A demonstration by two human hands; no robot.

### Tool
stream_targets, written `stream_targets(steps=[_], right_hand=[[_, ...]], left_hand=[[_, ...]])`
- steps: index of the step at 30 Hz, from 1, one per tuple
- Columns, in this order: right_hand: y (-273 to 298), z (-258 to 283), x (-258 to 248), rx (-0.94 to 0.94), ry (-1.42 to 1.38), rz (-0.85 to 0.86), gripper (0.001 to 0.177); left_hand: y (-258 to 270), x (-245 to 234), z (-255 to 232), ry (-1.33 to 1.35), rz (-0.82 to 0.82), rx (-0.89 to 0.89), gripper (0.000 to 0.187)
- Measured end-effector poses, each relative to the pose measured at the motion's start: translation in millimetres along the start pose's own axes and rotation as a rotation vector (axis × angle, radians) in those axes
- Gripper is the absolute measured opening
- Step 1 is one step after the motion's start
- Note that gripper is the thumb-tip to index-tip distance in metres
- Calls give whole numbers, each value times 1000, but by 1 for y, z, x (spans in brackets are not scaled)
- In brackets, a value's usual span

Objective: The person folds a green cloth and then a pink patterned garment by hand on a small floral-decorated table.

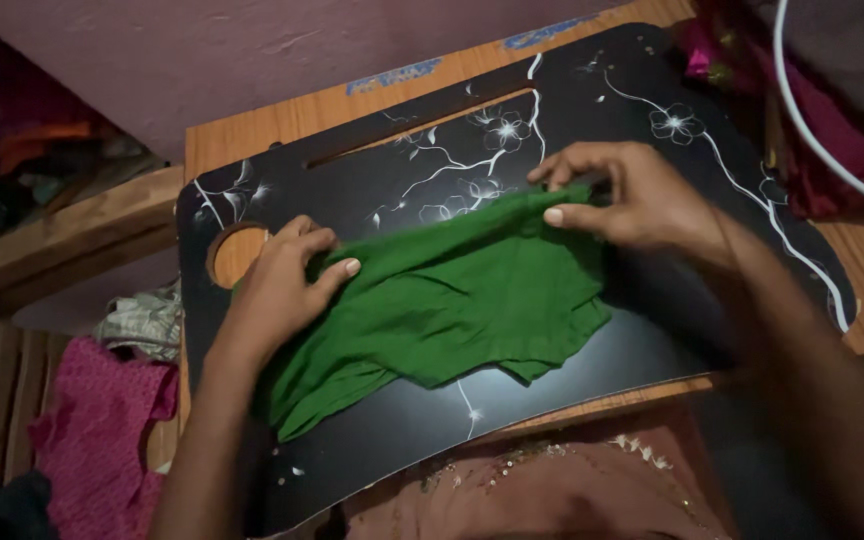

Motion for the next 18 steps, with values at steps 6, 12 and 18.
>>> stream_targets(steps=[6,12,18], right_hand=[[-11,-1,11,72,57,41,19],[-14,-13,18,309,301,-16,36],[-25,-5,28,164,540,91,51]], left_hand=[[7,-3,-1,-217,-94,-7,43],[14,-5,7,-266,-169,68,45],[16,-7,9,-183,-235,264,40]])
Point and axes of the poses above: each hand's wrist, its own y-axis away from the middle knuckle, its own x-axis out of the palm, z = x × y, the point moved 5 cm from there along -y, towards the middle knuckle, and after that the axes turned 13 degrees about -y, right-handed, at the moved point
